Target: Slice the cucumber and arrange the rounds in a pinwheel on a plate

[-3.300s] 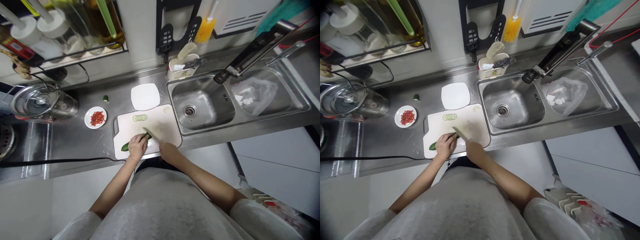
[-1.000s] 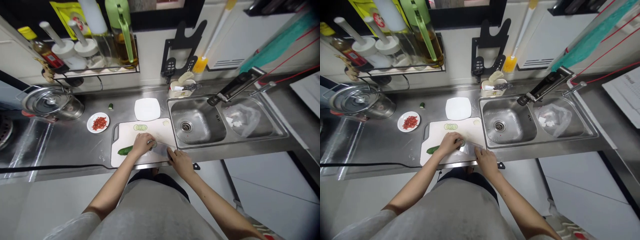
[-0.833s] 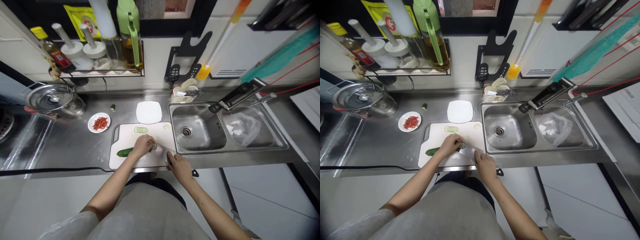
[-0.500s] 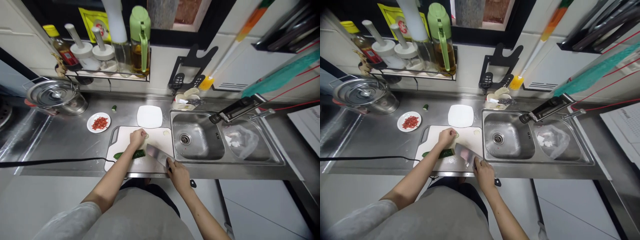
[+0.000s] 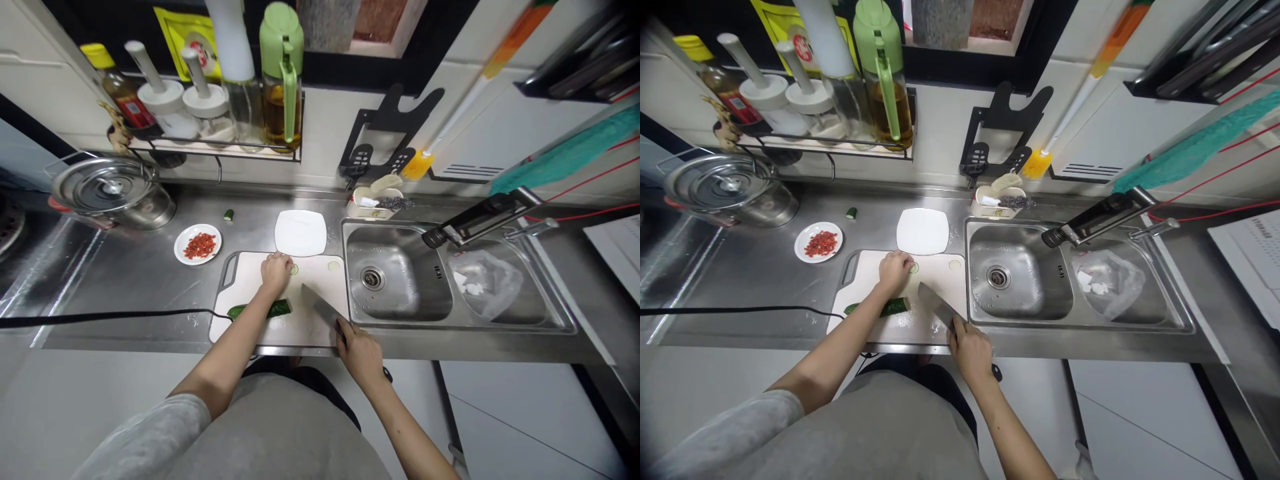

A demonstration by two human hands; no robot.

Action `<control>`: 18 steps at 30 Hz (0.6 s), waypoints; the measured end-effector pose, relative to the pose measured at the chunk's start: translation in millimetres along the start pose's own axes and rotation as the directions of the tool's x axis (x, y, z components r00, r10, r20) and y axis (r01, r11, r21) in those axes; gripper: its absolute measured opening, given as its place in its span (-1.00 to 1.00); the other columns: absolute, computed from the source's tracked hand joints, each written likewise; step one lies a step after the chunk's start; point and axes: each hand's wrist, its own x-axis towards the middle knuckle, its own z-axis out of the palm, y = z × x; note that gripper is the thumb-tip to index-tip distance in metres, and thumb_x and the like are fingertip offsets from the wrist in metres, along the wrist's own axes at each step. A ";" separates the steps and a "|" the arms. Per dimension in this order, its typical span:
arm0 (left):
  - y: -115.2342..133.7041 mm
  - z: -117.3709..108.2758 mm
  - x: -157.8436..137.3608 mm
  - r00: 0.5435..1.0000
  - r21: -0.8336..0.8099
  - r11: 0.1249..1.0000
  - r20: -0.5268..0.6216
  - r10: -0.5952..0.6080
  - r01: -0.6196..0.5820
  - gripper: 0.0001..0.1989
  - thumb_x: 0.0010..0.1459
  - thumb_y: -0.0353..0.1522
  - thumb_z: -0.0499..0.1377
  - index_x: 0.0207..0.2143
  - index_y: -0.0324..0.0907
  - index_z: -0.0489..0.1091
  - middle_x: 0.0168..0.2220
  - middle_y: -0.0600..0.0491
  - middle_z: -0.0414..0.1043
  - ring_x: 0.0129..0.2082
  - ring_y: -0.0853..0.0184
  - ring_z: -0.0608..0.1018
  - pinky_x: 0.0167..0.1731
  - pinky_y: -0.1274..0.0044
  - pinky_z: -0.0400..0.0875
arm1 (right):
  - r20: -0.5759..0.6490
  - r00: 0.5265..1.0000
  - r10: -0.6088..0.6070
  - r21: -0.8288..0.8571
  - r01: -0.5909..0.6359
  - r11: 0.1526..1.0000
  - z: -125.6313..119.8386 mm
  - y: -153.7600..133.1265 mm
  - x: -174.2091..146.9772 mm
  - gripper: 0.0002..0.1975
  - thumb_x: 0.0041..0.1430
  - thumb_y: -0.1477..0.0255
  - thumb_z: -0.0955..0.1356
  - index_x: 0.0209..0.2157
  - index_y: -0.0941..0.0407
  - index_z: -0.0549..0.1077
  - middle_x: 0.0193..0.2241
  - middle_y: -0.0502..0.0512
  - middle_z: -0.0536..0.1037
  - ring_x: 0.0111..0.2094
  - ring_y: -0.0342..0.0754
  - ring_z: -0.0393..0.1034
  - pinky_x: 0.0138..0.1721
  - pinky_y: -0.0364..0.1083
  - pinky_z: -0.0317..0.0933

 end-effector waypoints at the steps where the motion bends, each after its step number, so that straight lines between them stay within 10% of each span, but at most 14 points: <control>1: -0.9 -1.8 -2.8 0.999 -0.051 0.999 -0.034 -0.004 0.002 -0.87 0.14 -0.31 0.17 -0.33 -0.09 0.52 -0.22 -0.01 0.48 -0.15 0.22 0.46 -0.16 0.42 0.31 | 0.027 0.999 0.027 0.023 -0.027 0.999 -1.0 -1.4 0.8 -0.63 0.31 0.37 0.21 0.11 0.06 0.32 -0.26 0.14 0.58 -0.26 -0.03 0.48 -0.32 -0.14 0.13; 8: -29.8 -24.2 -73.0 0.941 -0.252 0.931 -0.280 0.190 -0.263 -0.78 0.24 -0.26 0.09 -0.22 -0.11 0.50 -0.24 0.03 0.48 -0.22 0.34 0.51 -0.19 0.48 0.41 | 0.176 0.978 0.113 0.238 -0.153 0.959 -6.2 -11.1 11.2 -0.66 0.38 0.37 0.09 0.03 0.16 0.32 -0.29 0.17 0.60 -0.28 -0.01 0.50 -0.37 -0.14 0.05; 13: -60.3 -25.4 -112.9 0.861 -0.112 0.858 -0.168 0.480 -0.501 -0.79 0.24 -0.30 0.10 -0.18 -0.08 0.52 -0.18 0.01 0.53 -0.15 0.29 0.53 -0.10 0.39 0.43 | 0.208 0.978 0.023 0.345 -0.095 0.934 -12.7 -25.0 15.0 -0.72 0.37 0.38 0.10 -0.03 0.16 0.31 -0.30 0.15 0.59 -0.27 -0.02 0.47 -0.39 -0.15 -0.01; 18: -68.3 -20.6 -118.3 0.849 -0.099 0.846 -0.131 0.511 -0.524 -0.78 0.25 -0.32 0.10 -0.14 -0.07 0.52 -0.15 0.03 0.55 -0.14 0.31 0.53 -0.12 0.42 0.46 | 0.277 0.961 -0.015 0.303 -0.073 0.950 -23.1 -46.0 11.8 -0.72 0.36 0.40 0.10 -0.03 0.15 0.30 -0.29 0.19 0.58 -0.24 0.00 0.46 -0.37 -0.15 0.00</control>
